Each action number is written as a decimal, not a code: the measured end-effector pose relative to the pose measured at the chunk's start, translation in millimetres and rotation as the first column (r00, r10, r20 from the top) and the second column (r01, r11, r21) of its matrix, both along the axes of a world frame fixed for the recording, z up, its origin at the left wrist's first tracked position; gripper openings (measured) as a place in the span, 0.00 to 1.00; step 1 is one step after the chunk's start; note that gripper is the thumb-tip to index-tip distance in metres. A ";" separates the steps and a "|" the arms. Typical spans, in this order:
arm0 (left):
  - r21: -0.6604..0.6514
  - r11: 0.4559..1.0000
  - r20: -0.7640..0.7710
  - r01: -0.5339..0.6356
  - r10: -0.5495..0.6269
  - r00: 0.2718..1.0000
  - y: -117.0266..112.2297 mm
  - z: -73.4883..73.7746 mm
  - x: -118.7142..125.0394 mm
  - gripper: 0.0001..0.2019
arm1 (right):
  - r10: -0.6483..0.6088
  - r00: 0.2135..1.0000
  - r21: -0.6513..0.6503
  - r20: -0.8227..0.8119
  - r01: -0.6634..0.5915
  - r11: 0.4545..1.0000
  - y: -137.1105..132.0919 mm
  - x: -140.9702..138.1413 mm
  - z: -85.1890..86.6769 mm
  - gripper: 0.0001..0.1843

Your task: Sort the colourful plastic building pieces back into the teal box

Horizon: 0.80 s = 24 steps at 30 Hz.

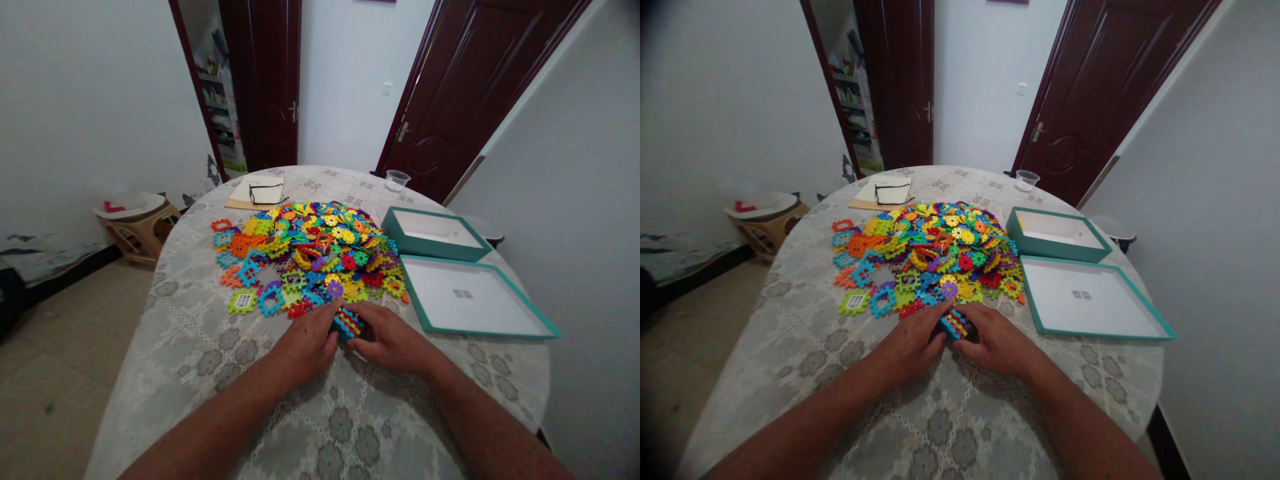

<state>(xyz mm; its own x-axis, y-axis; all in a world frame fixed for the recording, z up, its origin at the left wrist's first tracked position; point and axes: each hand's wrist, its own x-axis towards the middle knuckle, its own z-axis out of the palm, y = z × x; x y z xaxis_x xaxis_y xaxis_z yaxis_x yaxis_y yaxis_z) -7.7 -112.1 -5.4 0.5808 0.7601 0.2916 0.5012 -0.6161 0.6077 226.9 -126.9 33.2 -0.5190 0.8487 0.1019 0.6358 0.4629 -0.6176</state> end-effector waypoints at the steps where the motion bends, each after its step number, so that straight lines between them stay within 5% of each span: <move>1: 0.005 1.000 0.001 -0.007 0.007 1.000 0.5 0.8 -0.5 0.32 | 0.001 1.000 0.013 0.001 -0.001 1.000 -0.2 0.6 -0.5 0.34; 15: 0.009 0.999 0.004 -0.034 0.034 0.999 0.2 -1.2 4.7 0.28 | -0.047 0.999 -0.030 -0.005 0.047 0.998 -1.9 -6.0 10.2 0.20; 24: -0.023 0.998 0.000 -0.062 0.062 0.998 -1.7 -5.9 7.8 0.30 | -0.143 0.990 -0.025 0.000 0.143 0.989 -4.4 -17.3 6.2 0.21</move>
